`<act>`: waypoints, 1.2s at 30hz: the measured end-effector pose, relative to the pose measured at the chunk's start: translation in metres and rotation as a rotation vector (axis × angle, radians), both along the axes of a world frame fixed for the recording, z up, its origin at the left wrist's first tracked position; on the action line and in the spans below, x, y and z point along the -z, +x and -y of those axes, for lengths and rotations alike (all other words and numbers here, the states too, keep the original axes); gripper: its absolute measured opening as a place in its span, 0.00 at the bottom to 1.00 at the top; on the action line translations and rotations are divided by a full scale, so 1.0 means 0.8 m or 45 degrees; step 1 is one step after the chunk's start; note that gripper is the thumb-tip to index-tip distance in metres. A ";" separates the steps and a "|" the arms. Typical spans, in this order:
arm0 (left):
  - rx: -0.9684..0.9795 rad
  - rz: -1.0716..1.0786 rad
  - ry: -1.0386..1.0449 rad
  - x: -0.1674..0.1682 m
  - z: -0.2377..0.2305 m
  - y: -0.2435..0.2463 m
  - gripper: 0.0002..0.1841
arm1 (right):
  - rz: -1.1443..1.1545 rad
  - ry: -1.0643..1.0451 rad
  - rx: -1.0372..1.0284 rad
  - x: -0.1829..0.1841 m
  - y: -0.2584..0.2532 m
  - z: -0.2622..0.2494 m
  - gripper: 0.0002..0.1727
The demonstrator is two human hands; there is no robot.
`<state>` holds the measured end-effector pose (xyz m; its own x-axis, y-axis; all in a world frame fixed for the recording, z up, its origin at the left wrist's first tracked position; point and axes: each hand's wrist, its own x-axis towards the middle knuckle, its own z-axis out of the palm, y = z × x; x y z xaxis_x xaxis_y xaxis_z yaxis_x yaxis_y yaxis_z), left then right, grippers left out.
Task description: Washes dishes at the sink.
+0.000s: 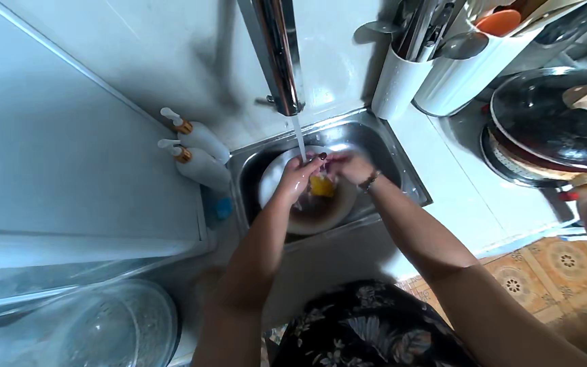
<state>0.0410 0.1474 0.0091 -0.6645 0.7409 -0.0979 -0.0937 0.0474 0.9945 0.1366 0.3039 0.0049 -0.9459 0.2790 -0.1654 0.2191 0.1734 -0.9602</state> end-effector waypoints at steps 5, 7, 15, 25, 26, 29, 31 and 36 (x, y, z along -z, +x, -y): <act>0.066 -0.086 -0.009 -0.029 0.001 -0.006 0.10 | 0.081 0.072 -0.172 0.032 -0.010 0.050 0.14; 0.087 -0.168 -0.064 -0.038 0.006 -0.008 0.10 | 0.054 0.074 -0.150 0.034 -0.018 0.061 0.14; 0.165 -0.331 -0.082 -0.072 0.013 -0.008 0.12 | 0.053 0.276 -0.203 0.001 -0.038 0.071 0.18; 0.082 -0.811 -0.266 -0.117 -0.001 0.000 0.16 | 0.145 0.395 -0.226 -0.057 -0.036 0.078 0.17; 0.096 -0.891 -0.228 -0.115 -0.001 -0.002 0.16 | 0.130 0.381 -0.224 -0.060 -0.034 0.078 0.16; 0.154 -1.052 -0.188 -0.115 -0.001 -0.004 0.17 | 0.000 0.380 -0.203 -0.061 -0.032 0.077 0.15; 0.143 -1.039 -0.217 -0.121 -0.001 0.000 0.17 | 0.018 0.372 -0.190 -0.064 -0.033 0.077 0.16; -0.145 -0.569 -0.122 -0.138 -0.010 0.007 0.18 | -0.070 0.308 -0.241 -0.057 -0.038 0.071 0.18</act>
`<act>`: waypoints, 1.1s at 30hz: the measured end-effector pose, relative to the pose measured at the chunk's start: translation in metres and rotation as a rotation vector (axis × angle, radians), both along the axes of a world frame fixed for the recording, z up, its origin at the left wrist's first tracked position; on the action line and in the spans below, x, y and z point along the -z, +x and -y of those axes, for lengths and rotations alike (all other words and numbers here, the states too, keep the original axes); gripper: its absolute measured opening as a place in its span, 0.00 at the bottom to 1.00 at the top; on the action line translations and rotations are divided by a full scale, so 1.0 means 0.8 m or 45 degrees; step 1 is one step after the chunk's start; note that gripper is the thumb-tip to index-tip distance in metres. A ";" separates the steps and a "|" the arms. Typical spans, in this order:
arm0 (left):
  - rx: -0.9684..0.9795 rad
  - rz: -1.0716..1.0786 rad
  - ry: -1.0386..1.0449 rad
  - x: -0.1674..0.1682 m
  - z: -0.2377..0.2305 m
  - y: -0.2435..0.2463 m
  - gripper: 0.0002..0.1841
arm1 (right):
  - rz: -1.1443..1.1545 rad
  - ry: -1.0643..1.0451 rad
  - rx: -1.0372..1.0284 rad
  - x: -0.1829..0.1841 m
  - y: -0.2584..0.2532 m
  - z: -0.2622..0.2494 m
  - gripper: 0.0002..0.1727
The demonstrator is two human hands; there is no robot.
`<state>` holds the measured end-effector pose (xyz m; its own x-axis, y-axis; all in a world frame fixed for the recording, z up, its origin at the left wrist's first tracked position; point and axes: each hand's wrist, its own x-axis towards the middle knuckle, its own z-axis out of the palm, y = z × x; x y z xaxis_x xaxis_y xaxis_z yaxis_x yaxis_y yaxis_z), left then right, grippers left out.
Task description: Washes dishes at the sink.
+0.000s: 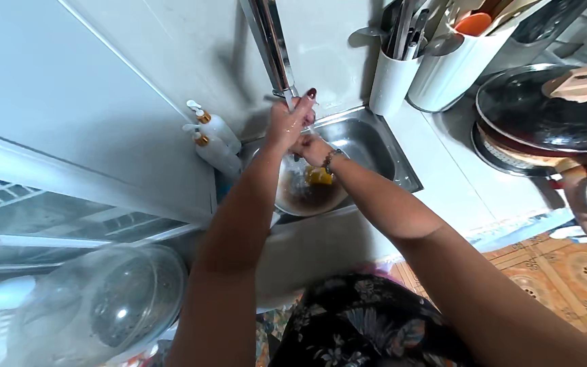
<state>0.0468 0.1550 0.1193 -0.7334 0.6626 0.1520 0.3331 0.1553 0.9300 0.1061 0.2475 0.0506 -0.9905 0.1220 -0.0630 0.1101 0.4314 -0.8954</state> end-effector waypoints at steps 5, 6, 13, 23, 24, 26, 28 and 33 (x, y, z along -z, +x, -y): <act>-0.154 0.237 0.209 0.005 0.002 -0.005 0.24 | -0.074 0.054 -0.013 0.014 0.023 -0.030 0.17; -0.198 0.300 0.239 0.007 0.003 -0.004 0.23 | -0.078 0.049 -0.018 0.018 0.032 -0.040 0.16; -0.389 0.577 0.036 0.055 0.003 -0.001 0.28 | -0.036 0.050 0.011 0.001 0.093 -0.097 0.13; -0.169 0.046 -0.724 0.391 0.043 -0.199 0.26 | 0.161 0.977 0.300 -0.048 0.266 -0.179 0.16; -0.142 -0.018 -0.791 0.415 0.053 -0.214 0.26 | 0.080 0.990 0.450 -0.063 0.300 -0.207 0.14; -0.158 -0.130 -0.885 0.456 0.067 -0.226 0.30 | 0.024 0.995 0.788 -0.113 0.372 -0.260 0.15; -0.186 -0.154 -0.935 0.499 0.073 -0.232 0.35 | -0.023 1.002 1.108 -0.179 0.441 -0.298 0.17; -0.145 -0.272 -1.068 0.529 0.049 -0.202 0.44 | 0.171 1.225 1.680 -0.305 0.531 -0.384 0.20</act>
<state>-0.1151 0.1159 -0.3040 -0.8136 0.5416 -0.2113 0.4280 0.8039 0.4129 0.5308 0.5550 0.2947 -0.1687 0.8720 0.4595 0.8829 0.3410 -0.3230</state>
